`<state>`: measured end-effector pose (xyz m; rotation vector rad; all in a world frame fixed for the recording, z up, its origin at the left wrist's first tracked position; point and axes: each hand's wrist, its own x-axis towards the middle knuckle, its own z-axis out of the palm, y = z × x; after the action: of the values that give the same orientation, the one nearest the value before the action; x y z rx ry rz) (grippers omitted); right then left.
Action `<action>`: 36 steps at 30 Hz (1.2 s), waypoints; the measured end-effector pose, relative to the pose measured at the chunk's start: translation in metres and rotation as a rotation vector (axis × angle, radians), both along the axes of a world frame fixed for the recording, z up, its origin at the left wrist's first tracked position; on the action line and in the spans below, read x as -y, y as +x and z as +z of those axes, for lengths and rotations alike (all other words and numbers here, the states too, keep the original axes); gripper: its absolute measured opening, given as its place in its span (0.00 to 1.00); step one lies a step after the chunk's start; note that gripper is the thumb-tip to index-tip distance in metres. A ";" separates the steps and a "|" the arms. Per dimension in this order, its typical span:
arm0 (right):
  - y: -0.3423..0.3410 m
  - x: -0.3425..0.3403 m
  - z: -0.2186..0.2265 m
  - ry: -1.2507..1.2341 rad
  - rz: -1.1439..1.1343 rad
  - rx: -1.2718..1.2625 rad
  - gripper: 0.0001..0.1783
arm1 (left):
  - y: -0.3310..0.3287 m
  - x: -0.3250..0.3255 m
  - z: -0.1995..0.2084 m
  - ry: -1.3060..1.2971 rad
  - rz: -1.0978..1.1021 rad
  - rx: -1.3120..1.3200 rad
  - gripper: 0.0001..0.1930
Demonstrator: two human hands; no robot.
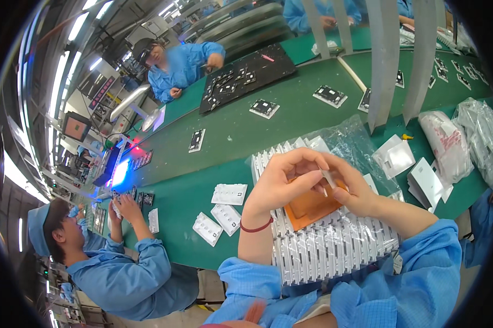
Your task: Manually assembling small electronic modules by placing components into frames and checking their fit.
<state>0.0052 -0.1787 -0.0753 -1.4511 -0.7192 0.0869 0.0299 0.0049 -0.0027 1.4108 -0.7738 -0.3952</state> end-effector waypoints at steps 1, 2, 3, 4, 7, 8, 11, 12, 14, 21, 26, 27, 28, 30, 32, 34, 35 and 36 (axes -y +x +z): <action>0.001 0.001 -0.003 -0.104 -0.173 0.084 0.40 | -0.002 -0.001 0.002 0.010 0.013 -0.035 0.07; 0.000 0.003 -0.001 -0.101 -0.172 0.081 0.40 | -0.003 -0.001 0.003 0.020 0.026 -0.072 0.07; -0.003 0.005 0.007 -0.196 -0.245 0.159 0.40 | -0.004 -0.001 0.003 0.024 0.027 -0.077 0.07; -0.001 0.006 0.013 -0.292 -0.315 0.245 0.41 | -0.002 -0.001 0.004 0.070 0.049 -0.032 0.08; 0.003 0.011 0.010 -0.356 -0.310 0.275 0.41 | 0.001 0.002 0.001 0.145 0.082 0.049 0.10; 0.006 0.013 0.008 -0.353 -0.307 0.276 0.41 | 0.001 0.002 0.000 0.172 0.089 0.088 0.11; 0.011 0.016 0.004 -0.306 -0.203 0.327 0.41 | 0.000 0.007 -0.001 0.182 0.108 0.162 0.13; 0.010 0.017 0.005 -0.312 -0.172 0.297 0.42 | 0.000 0.009 -0.002 0.182 0.110 0.159 0.13; 0.008 0.016 0.004 -0.318 -0.138 0.268 0.43 | -0.001 0.013 -0.002 0.225 0.137 0.254 0.17; 0.006 0.021 0.010 -0.056 -0.165 0.080 0.53 | -0.005 0.010 0.000 0.223 -0.004 0.350 0.23; -0.015 0.032 0.044 -0.229 0.025 0.208 0.48 | -0.029 0.008 0.012 0.317 0.015 0.327 0.28; -0.022 0.035 0.038 -0.090 0.058 0.097 0.45 | -0.031 0.012 0.011 0.306 -0.004 0.432 0.28; -0.028 0.041 0.037 -0.052 0.011 0.186 0.43 | -0.036 0.018 0.008 0.272 0.028 0.288 0.28; -0.047 0.060 0.037 -0.018 -0.107 0.395 0.40 | -0.037 0.024 -0.001 0.256 0.075 0.331 0.27; -0.059 0.075 0.031 0.281 -0.109 0.424 0.41 | -0.044 0.010 0.008 0.271 0.144 0.410 0.26; -0.079 0.104 0.018 0.374 -0.192 0.326 0.44 | -0.029 0.028 0.010 0.326 0.075 0.222 0.26; -0.087 0.106 0.019 0.281 -0.240 0.254 0.46 | -0.040 0.042 0.022 0.355 0.042 0.238 0.27; -0.092 0.111 0.015 0.183 -0.303 0.177 0.47 | -0.040 0.063 0.026 0.383 -0.011 0.247 0.27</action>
<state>-0.0868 -0.2901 -0.0605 -1.3863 -0.6245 -0.3359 -0.0103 -0.0581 0.0230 1.8389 -0.9406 -0.3956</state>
